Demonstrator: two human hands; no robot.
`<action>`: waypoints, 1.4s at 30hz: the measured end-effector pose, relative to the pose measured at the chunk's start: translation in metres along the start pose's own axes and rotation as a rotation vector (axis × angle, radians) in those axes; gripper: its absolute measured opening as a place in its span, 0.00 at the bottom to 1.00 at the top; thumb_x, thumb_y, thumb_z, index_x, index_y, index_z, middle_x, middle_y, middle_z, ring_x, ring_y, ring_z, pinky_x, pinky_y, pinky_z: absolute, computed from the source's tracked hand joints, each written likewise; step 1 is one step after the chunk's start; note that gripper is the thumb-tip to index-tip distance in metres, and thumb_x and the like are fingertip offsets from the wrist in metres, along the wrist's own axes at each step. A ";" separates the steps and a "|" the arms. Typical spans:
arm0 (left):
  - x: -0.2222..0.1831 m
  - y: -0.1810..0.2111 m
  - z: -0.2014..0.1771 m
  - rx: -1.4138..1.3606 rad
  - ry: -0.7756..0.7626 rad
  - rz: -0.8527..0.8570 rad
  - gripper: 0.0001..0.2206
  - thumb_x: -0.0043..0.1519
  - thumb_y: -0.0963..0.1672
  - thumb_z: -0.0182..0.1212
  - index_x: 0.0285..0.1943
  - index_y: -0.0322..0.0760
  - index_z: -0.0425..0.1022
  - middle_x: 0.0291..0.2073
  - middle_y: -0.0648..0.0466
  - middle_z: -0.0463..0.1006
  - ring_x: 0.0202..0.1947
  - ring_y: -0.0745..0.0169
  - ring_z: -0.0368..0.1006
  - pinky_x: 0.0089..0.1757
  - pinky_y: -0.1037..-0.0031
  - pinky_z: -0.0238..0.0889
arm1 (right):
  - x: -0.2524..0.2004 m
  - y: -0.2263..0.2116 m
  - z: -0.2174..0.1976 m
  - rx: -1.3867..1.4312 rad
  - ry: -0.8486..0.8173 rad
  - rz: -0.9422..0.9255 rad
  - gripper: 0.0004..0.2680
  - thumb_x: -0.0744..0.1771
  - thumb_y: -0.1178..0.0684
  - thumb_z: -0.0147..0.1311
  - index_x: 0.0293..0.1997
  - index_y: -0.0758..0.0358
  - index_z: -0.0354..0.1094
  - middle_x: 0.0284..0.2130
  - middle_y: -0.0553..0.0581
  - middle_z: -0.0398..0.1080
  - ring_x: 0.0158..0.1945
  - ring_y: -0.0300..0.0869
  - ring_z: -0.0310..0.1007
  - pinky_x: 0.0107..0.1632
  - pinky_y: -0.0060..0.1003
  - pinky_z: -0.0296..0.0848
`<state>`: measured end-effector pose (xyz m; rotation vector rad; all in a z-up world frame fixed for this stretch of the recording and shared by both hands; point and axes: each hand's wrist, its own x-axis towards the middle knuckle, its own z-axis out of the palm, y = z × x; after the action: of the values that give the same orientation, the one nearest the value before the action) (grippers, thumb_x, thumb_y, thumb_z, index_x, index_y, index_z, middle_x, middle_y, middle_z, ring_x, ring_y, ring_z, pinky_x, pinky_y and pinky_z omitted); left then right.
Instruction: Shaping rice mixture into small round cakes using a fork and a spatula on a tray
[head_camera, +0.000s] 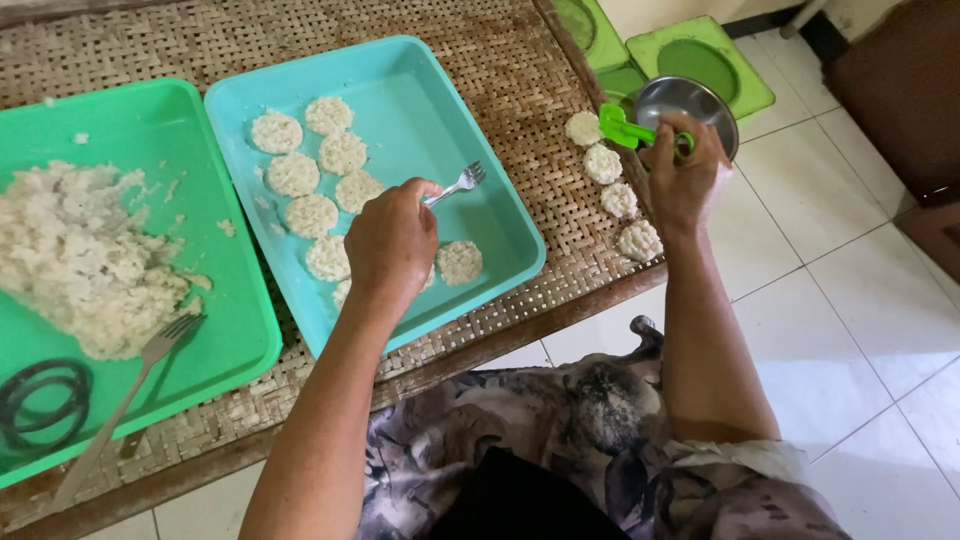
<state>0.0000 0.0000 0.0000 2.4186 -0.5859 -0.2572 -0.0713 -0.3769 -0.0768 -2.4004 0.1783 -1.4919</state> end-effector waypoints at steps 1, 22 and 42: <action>0.000 0.000 0.000 0.001 0.002 0.000 0.16 0.66 0.41 0.49 0.59 0.46 0.76 0.41 0.45 0.81 0.42 0.35 0.79 0.43 0.41 0.72 | 0.001 -0.002 0.000 0.001 0.001 -0.001 0.03 0.68 0.62 0.60 0.44 0.63 0.77 0.30 0.63 0.72 0.34 0.54 0.76 0.39 0.44 0.74; -0.004 0.003 -0.016 0.004 0.029 -0.026 0.15 0.66 0.41 0.48 0.59 0.44 0.77 0.40 0.44 0.81 0.42 0.34 0.79 0.43 0.41 0.72 | 0.013 -0.020 -0.010 0.267 0.007 0.107 0.04 0.68 0.66 0.56 0.44 0.71 0.76 0.29 0.65 0.72 0.28 0.50 0.80 0.35 0.40 0.78; -0.005 -0.011 -0.012 -0.001 0.053 -0.056 0.16 0.65 0.41 0.48 0.58 0.45 0.77 0.43 0.44 0.81 0.43 0.34 0.79 0.45 0.44 0.71 | 0.013 -0.012 -0.006 0.124 0.099 0.374 0.05 0.67 0.58 0.54 0.42 0.60 0.77 0.17 0.55 0.74 0.24 0.38 0.80 0.34 0.31 0.80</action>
<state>0.0035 0.0167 0.0030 2.4355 -0.4947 -0.2156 -0.0717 -0.3699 -0.0590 -2.0576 0.5104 -1.3992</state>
